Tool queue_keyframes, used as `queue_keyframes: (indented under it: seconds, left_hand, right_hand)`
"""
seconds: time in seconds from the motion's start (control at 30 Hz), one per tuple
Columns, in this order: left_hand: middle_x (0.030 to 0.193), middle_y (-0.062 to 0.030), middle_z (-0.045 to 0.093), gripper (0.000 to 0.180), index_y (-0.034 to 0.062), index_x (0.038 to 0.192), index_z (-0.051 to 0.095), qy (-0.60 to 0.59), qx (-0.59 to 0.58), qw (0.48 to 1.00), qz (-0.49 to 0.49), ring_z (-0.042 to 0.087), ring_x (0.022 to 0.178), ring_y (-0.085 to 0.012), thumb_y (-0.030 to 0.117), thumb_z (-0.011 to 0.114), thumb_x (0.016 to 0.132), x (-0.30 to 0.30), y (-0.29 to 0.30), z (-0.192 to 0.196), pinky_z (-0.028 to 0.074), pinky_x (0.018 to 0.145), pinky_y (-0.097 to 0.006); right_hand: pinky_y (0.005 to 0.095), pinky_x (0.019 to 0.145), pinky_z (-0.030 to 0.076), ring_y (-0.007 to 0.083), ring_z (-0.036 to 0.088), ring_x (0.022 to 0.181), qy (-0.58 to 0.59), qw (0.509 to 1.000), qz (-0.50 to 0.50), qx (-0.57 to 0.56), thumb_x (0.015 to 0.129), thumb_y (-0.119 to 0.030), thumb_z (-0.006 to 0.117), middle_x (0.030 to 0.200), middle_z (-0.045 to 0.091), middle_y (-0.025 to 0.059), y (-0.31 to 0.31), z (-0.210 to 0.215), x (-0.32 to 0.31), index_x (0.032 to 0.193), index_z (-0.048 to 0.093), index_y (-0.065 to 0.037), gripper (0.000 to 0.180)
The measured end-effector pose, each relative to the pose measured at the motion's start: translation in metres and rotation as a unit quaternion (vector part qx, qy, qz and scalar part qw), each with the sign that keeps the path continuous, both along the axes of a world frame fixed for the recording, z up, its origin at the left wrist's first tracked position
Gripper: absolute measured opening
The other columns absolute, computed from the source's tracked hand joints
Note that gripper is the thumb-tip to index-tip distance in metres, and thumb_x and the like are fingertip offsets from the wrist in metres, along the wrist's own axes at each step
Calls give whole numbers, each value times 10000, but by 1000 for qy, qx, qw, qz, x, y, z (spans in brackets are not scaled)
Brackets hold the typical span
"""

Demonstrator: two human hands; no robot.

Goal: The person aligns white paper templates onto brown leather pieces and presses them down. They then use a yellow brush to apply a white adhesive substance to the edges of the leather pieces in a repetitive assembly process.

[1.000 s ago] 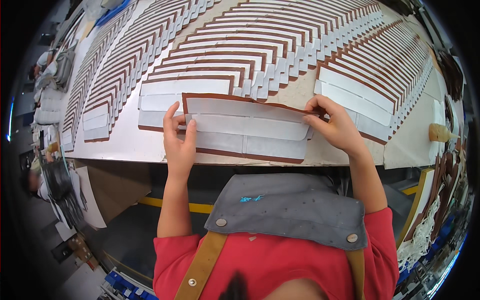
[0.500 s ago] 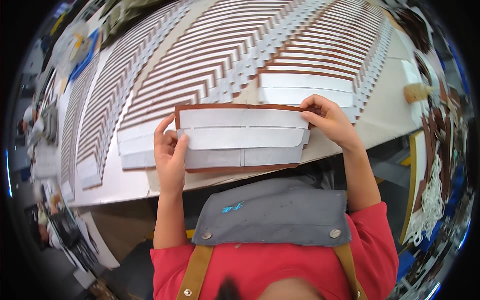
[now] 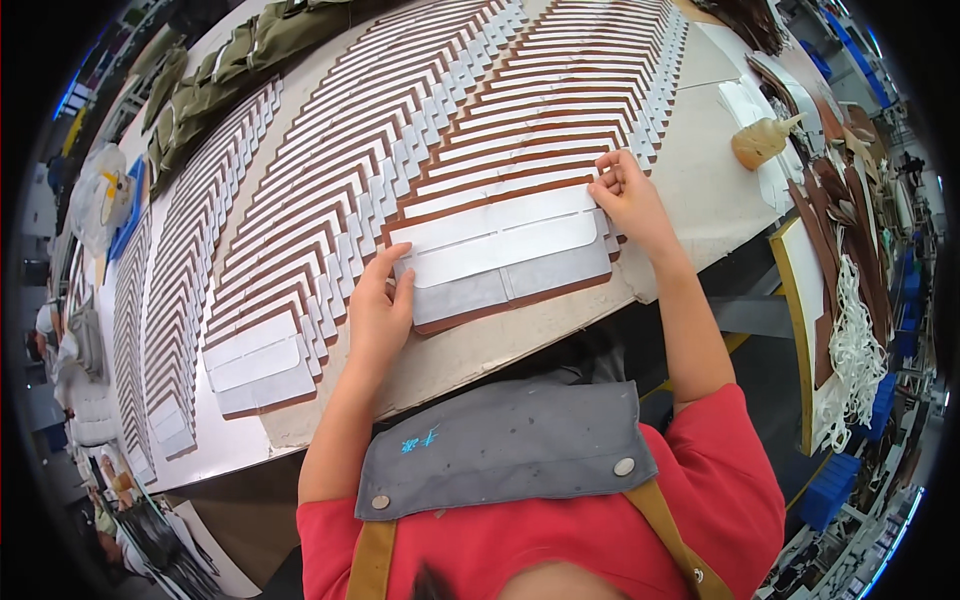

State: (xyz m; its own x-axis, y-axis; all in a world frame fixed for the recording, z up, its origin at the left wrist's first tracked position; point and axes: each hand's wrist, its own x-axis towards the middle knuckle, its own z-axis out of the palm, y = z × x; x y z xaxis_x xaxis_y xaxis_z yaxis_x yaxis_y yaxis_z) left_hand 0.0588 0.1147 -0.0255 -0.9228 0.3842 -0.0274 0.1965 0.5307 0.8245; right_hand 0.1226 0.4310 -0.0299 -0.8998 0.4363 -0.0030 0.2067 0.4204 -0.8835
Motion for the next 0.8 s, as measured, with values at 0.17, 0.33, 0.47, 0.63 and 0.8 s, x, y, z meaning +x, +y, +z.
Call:
queue_keyframes:
  seconds: [0.17,0.33,0.47,0.63,0.8]
  left_hand:
    - [866,-92,589,256,63,1100,579,37,-31,999,2,467,555,-118,61,557,844,0,2,-2,419,543,-265]
    - [830,-103,568,218,76,1071,584,64,-51,997,10,493,604,-193,104,545,858,2,5,-1,432,604,-316]
    - [792,-94,528,205,99,1055,581,114,-107,988,2,518,615,-219,99,541,853,4,11,1,439,602,-333]
    - [919,-103,537,189,105,1015,613,241,-220,945,-11,556,773,-261,114,550,837,6,9,1,438,681,-392]
    - [1195,-140,497,248,72,1058,597,341,-161,921,-99,460,1095,-323,177,566,836,-2,36,-5,322,931,-477]
  right_hand:
    - [242,556,418,90,491,587,9,1000,-12,19,786,-73,584,697,528,19,-3,-1,1,991,483,-39,231]
    - [212,556,389,70,435,599,15,999,-8,31,795,-64,585,678,494,-6,-3,2,4,950,504,-30,178]
    - [249,571,404,109,460,612,20,995,36,89,806,-54,567,696,497,22,0,3,6,882,546,-33,82]
    - [356,677,452,271,551,803,156,928,23,338,806,-48,547,842,559,110,-9,-16,7,885,586,-37,88]
    - [400,718,442,275,539,864,177,923,-5,341,816,-77,540,861,562,90,-7,-22,17,883,601,-59,92]
